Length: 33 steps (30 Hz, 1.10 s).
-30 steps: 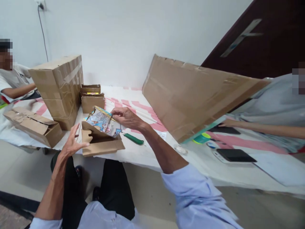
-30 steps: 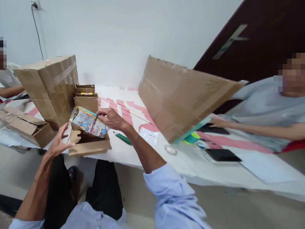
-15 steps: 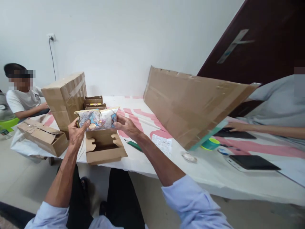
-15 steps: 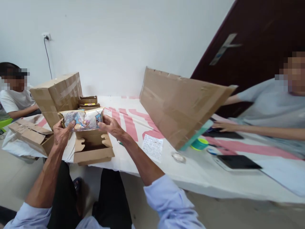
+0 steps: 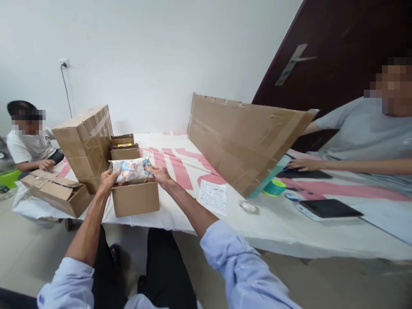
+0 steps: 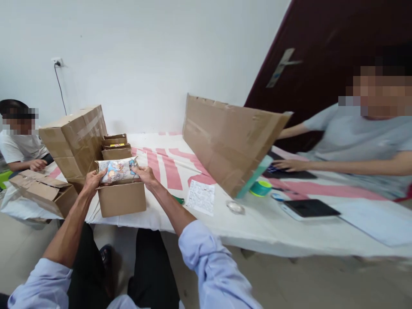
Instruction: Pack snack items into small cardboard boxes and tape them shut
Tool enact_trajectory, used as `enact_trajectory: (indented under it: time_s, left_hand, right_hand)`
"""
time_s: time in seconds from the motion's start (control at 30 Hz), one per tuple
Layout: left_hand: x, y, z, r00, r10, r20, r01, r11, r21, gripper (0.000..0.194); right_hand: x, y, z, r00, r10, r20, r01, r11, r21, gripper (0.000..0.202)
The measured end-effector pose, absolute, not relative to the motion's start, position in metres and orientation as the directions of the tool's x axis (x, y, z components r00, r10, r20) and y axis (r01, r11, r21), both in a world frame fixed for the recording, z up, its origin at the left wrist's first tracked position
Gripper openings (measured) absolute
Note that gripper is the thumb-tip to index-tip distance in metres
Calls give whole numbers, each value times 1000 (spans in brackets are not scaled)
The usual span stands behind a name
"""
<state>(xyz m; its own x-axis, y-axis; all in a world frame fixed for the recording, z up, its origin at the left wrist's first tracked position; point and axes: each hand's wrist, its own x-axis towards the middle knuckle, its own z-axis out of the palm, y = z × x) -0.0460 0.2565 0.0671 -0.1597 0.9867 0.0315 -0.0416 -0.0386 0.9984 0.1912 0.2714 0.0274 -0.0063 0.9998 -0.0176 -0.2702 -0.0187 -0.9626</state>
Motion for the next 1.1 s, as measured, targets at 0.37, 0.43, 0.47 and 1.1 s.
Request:
enact_trajectory:
  time_s: [0.37, 0.43, 0.47, 1.1]
  left_hand:
    - [-45, 263, 94, -136, 976, 171, -68, -182, 981, 62]
    - [-45, 261, 107, -127, 969, 211, -75, -221, 972, 64]
    - [-44, 260, 114, -123, 964, 236, -79, -247, 966, 64]
    - [-121, 175, 38, -102, 972, 211, 33, -209, 977, 91]
  right_hand:
    - [201, 271, 57, -6, 983, 184, -269, 176, -947, 60]
    - [206, 269, 72, -9, 969, 248, -253, 237, -938, 65]
    - [208, 268, 79, -11, 962, 274, -248, 262, -933, 66]
    - [271, 300, 7, 220, 973, 66, -224, 116, -968, 50]
